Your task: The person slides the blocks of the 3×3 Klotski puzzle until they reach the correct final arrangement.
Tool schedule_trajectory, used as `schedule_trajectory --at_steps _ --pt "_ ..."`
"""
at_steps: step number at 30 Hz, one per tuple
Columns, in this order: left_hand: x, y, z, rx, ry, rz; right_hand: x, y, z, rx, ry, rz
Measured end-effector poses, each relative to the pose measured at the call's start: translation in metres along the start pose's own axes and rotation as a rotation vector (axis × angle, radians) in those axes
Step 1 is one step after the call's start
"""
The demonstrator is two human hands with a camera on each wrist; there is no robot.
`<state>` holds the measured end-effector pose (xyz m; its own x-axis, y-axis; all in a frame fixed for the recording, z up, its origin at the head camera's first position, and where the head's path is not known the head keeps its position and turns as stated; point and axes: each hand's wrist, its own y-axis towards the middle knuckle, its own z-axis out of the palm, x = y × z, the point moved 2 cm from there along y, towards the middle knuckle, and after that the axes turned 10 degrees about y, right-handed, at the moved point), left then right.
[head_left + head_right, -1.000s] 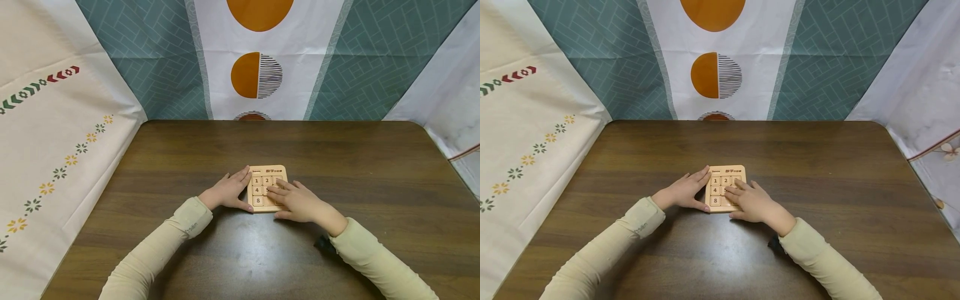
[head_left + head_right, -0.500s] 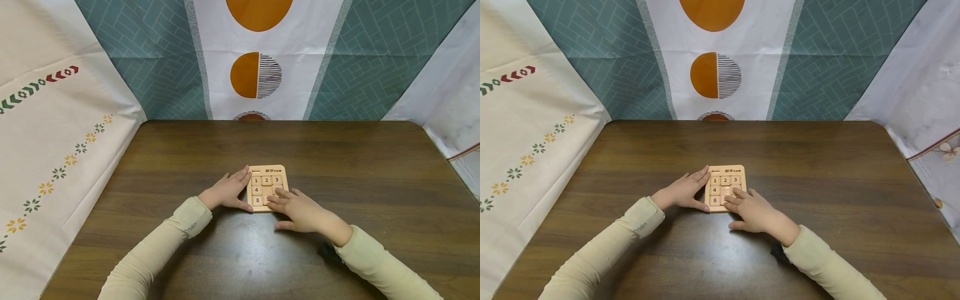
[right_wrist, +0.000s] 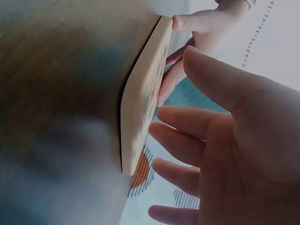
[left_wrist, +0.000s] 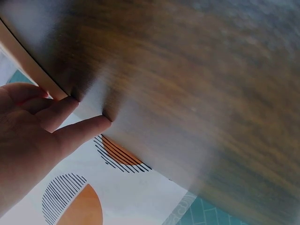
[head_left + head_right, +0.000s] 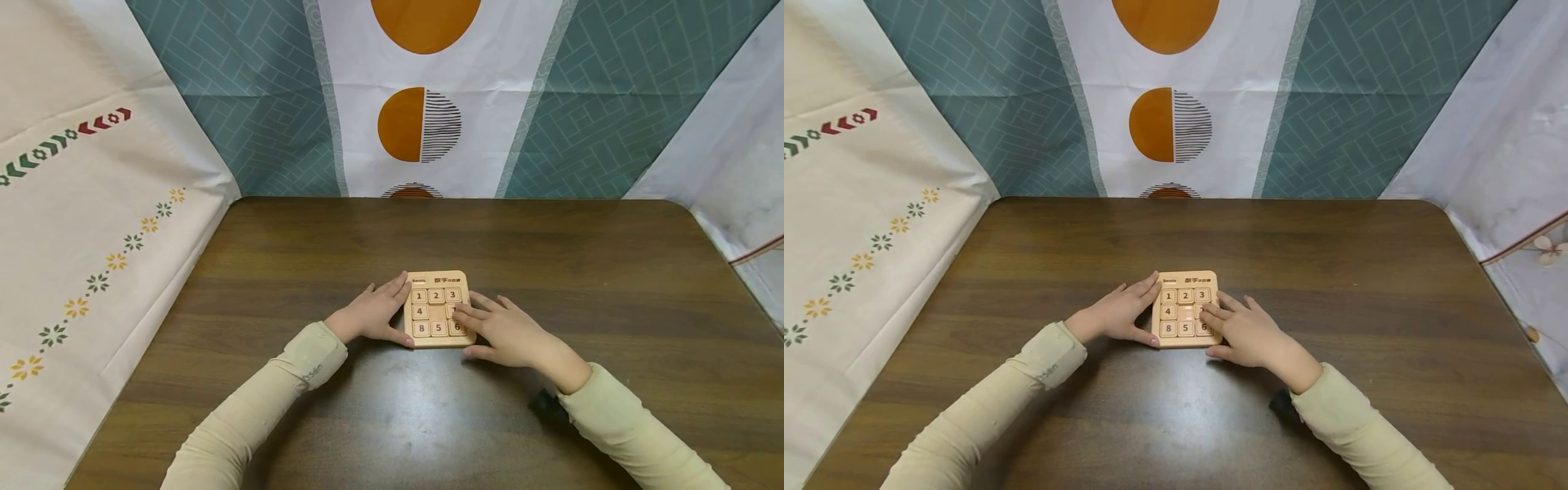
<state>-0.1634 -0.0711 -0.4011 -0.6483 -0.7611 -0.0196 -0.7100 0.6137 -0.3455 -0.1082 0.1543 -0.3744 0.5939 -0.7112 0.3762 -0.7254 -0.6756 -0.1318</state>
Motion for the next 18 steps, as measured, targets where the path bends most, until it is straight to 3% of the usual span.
schedule_trajectory --at_steps 18 --pt "-0.001 0.000 0.001 -0.006 -0.003 -0.001 0.011 0.015 0.006 0.059 0.020 -0.040"
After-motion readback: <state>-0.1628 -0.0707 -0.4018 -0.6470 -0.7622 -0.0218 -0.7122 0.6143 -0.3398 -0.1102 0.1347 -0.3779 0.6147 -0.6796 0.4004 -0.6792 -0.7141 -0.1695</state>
